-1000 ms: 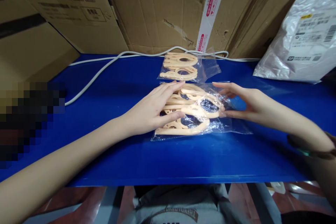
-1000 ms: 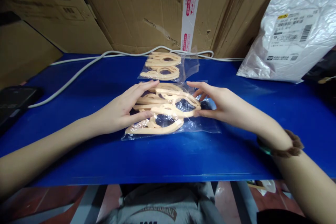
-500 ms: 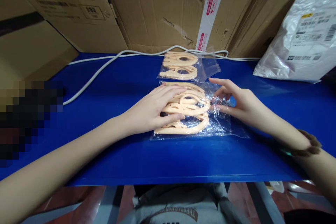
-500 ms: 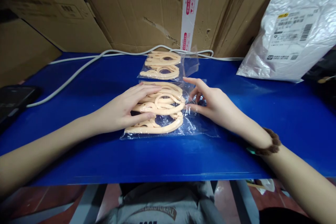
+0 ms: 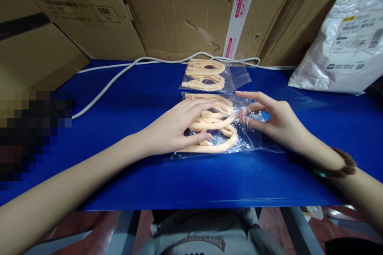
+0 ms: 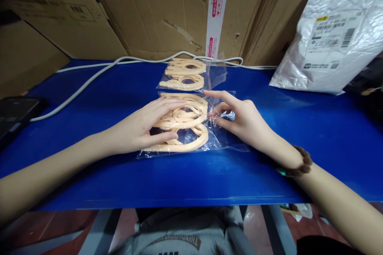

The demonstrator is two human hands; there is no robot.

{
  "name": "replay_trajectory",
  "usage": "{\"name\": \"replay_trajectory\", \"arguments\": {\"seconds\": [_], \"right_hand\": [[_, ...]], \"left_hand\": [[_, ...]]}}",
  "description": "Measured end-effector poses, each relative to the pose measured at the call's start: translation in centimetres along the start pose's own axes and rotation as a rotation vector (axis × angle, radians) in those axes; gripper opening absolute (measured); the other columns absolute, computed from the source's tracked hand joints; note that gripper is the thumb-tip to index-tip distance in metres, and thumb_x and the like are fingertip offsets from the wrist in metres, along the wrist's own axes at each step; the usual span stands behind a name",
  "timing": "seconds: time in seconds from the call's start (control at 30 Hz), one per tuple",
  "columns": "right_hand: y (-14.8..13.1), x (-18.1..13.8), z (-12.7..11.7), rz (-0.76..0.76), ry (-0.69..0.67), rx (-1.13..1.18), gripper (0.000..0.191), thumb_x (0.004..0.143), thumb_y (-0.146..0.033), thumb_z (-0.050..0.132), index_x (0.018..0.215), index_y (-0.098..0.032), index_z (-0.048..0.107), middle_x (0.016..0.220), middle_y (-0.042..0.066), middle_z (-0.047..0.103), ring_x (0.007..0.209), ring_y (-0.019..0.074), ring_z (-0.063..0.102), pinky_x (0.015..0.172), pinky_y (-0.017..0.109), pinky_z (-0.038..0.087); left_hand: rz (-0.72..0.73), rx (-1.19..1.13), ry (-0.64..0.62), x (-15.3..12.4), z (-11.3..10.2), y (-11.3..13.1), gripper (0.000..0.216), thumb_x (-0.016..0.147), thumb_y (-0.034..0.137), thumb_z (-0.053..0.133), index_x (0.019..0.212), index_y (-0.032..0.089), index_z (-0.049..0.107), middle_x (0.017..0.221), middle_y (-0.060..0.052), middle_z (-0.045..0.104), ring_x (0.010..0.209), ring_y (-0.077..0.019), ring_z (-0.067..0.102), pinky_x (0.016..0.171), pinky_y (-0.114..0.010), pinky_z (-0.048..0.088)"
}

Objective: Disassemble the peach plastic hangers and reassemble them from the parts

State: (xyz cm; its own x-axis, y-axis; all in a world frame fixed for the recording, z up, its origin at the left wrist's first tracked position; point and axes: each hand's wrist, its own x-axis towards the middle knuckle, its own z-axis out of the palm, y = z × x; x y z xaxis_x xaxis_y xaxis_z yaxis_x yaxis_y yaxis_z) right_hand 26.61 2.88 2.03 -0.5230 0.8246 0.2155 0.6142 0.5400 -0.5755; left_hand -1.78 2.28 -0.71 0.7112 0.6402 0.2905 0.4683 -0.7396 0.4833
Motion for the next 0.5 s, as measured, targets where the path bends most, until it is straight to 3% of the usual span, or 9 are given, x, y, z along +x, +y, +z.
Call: {"name": "replay_trajectory", "arguments": {"seconds": [0.17, 0.3, 0.37, 0.5], "right_hand": [[0.7, 0.1, -0.9, 0.004, 0.003, -0.041, 0.056, 0.092, -0.034, 0.06, 0.146, -0.027, 0.047, 0.097, 0.002, 0.076, 0.088, 0.0233, 0.073, 0.083, 0.038, 0.058], [3.6, 0.2, -1.9, 0.038, 0.135, -0.312, 0.075, 0.086, -0.047, 0.066, 0.152, -0.023, 0.039, 0.108, 0.009, 0.071, 0.084, 0.0274, 0.069, 0.078, 0.044, 0.057], [5.1, 0.3, -2.2, 0.099, 0.155, -0.393, 0.081, 0.084, -0.054, 0.068, 0.153, -0.023, 0.038, 0.103, 0.009, 0.07, 0.079, 0.0279, 0.067, 0.073, 0.045, 0.056], [6.1, 0.5, -2.3, 0.241, 0.039, -0.105, 0.09, 0.082, -0.053, 0.068, 0.157, -0.022, 0.028, 0.075, 0.001, 0.068, 0.061, 0.023, 0.061, 0.056, 0.038, 0.052]], "left_hand": [[-0.015, 0.019, -0.032, 0.1, -0.2, 0.8, 0.073, 0.095, 0.057, 0.056, 0.153, 0.018, 0.035, 0.16, -0.013, 0.039, 0.147, -0.0284, 0.036, 0.122, -0.046, 0.029], [0.06, 0.103, -0.105, 0.9, 0.1, 1.8, 0.074, 0.095, 0.058, 0.056, 0.155, 0.021, 0.034, 0.161, -0.011, 0.037, 0.151, -0.0272, 0.029, 0.125, -0.045, 0.023], [0.091, 0.145, -0.123, 1.5, 0.7, 2.2, 0.073, 0.094, 0.059, 0.057, 0.154, 0.022, 0.038, 0.16, -0.012, 0.038, 0.151, -0.0287, 0.029, 0.125, -0.047, 0.022], [0.167, 0.207, -0.113, 2.7, 2.0, 2.7, 0.071, 0.093, 0.062, 0.055, 0.149, 0.02, 0.046, 0.16, -0.017, 0.038, 0.149, -0.0322, 0.033, 0.122, -0.05, 0.025]]}}
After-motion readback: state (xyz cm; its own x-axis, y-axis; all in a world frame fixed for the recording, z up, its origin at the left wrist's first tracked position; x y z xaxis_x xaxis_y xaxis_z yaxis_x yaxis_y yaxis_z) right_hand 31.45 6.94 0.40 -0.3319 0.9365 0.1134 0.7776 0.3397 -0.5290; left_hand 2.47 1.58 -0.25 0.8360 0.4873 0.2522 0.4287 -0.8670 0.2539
